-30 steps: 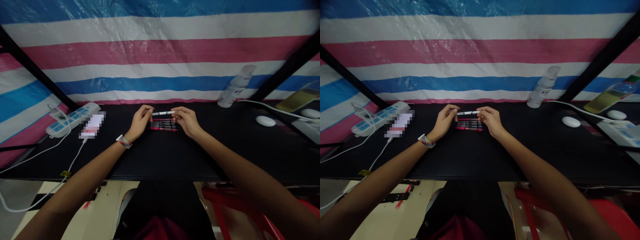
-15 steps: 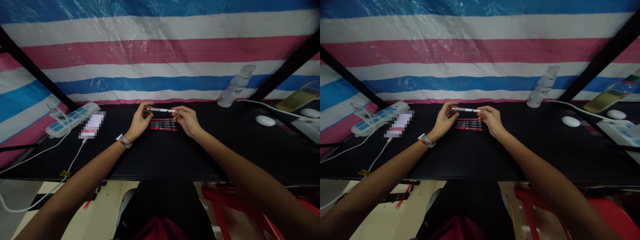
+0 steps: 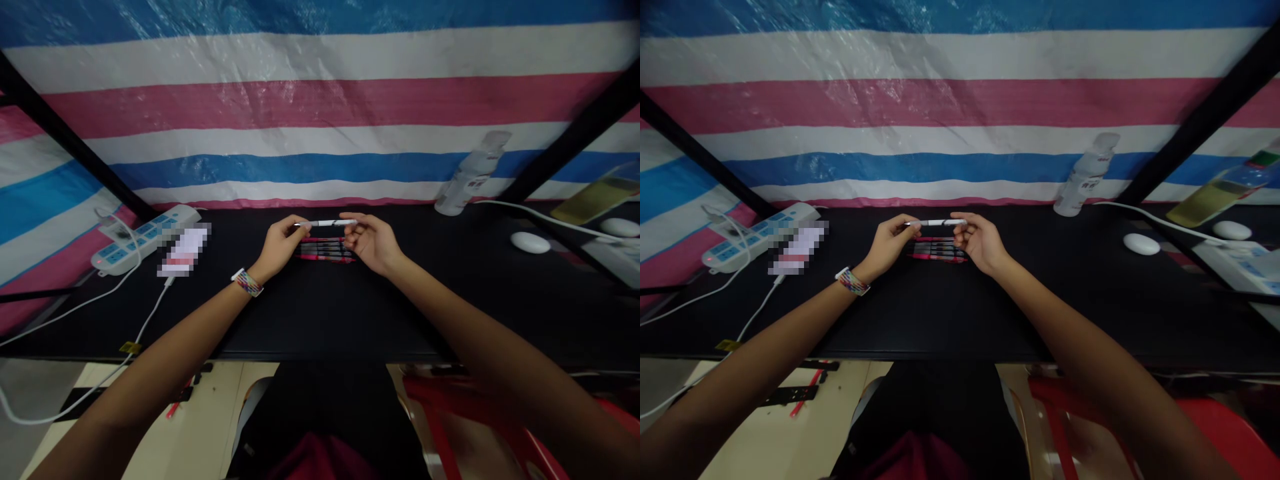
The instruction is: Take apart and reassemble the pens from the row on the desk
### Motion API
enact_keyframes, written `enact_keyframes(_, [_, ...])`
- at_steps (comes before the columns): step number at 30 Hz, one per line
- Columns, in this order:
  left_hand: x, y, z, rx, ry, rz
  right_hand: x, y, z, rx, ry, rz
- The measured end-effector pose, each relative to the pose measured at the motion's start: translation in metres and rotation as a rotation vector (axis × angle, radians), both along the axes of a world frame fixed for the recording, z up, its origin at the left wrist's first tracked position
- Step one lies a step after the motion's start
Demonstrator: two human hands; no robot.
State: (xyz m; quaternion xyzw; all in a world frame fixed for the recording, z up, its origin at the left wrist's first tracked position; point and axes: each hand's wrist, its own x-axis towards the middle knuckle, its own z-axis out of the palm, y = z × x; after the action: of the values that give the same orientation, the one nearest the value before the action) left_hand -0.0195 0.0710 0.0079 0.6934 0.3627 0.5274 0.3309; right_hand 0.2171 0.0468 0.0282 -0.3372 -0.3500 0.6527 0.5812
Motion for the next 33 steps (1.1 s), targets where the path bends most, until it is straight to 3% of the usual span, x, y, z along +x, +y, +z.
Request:
enact_keyframes(3, [0.0004,-0.0003,0.0009,-0.002,-0.016,0.007,0.003,-0.0003,0.004,-0.108,0.205,0.131])
enact_keyframes(7, [0.001,-0.0012,0.0022,-0.017,-0.043,-0.001,0.0054,-0.0003,0.0045,-0.132,0.296,0.174])
enact_keyframes(16, [0.0005,0.0017,0.0023,-0.034,-0.096,-0.044,0.0003,-0.0061,0.0067,-0.14,0.336,0.134])
enact_keyframes(23, [0.0022,0.0008,0.0047,-0.104,-0.223,-0.081,0.003,-0.0036,0.0019,-0.043,0.244,0.138])
enact_keyframes(29, [0.0037,-0.0025,0.0063,-0.094,-0.174,-0.085,0.0025,-0.0063,0.0042,0.04,0.181,0.096])
enact_keyframes(33, [0.0031,-0.0028,0.0064,-0.1,-0.162,-0.09,0.0037,-0.0059,0.0036,0.001,0.213,0.105])
